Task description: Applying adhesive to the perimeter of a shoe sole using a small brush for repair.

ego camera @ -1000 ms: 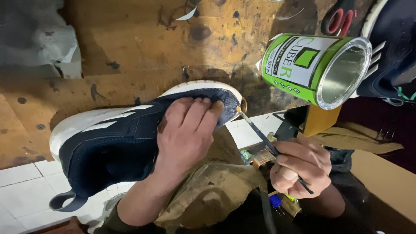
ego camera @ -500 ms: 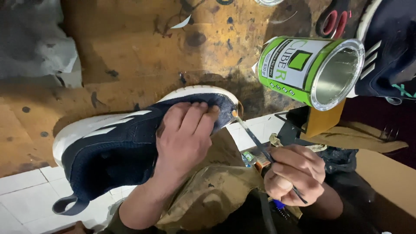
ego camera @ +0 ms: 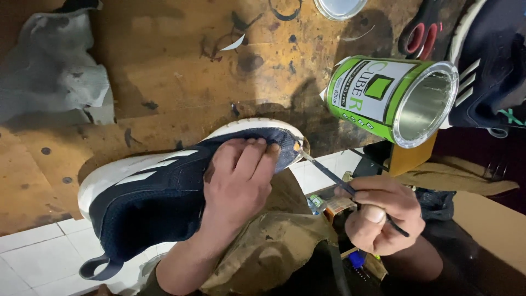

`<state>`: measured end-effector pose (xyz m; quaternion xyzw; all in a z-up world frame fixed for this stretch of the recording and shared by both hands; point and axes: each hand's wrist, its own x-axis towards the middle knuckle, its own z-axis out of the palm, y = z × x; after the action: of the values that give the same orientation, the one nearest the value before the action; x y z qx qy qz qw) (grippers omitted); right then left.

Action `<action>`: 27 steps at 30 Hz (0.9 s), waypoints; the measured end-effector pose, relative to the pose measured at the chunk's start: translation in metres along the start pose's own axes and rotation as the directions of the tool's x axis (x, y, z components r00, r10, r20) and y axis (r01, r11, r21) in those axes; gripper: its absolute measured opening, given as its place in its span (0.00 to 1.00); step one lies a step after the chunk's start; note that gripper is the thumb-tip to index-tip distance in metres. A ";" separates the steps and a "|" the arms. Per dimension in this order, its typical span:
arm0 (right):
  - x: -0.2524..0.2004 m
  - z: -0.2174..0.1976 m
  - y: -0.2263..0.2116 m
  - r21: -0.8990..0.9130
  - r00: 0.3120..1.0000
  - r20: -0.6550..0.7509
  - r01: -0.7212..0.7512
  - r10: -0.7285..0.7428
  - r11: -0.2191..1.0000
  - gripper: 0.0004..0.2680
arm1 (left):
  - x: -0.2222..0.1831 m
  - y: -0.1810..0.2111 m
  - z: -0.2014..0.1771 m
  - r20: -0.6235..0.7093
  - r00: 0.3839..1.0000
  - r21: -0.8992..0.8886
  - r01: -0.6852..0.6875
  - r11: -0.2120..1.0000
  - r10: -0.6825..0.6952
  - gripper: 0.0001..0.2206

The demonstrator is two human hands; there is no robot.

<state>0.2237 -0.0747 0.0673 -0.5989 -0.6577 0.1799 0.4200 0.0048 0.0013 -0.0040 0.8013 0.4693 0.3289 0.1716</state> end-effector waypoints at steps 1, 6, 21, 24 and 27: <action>0.000 -0.006 0.000 -0.075 0.998 0.051 0.029 -0.025 0.997 0.11 | 0.002 0.000 -0.001 -0.024 1.000 -0.010 -0.009 1.000 0.009 0.04; 0.003 -0.028 0.002 -0.058 0.976 0.216 0.001 0.011 0.998 0.03 | 0.004 0.001 -0.005 -0.010 1.000 0.007 -0.003 1.000 0.003 0.04; -0.002 -0.021 0.008 -0.046 0.974 0.144 0.183 -0.175 0.982 0.07 | -0.003 0.003 -0.003 0.011 1.000 0.037 0.020 0.999 -0.020 0.13; -0.004 -0.033 0.013 -0.101 0.923 0.349 0.207 -0.160 0.973 0.05 | -0.002 0.003 -0.001 -0.033 0.999 0.047 0.027 0.999 -0.025 0.07; -0.004 -0.031 0.013 -0.100 0.911 0.309 0.315 -0.271 0.944 0.03 | -0.002 0.003 -0.001 -0.029 1.000 0.036 0.010 0.999 -0.009 0.08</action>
<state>0.2555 -0.0840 0.0746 -0.4895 -0.8063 0.1519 0.2955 0.0051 -0.0016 -0.0023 0.7972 0.4814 0.3310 0.1521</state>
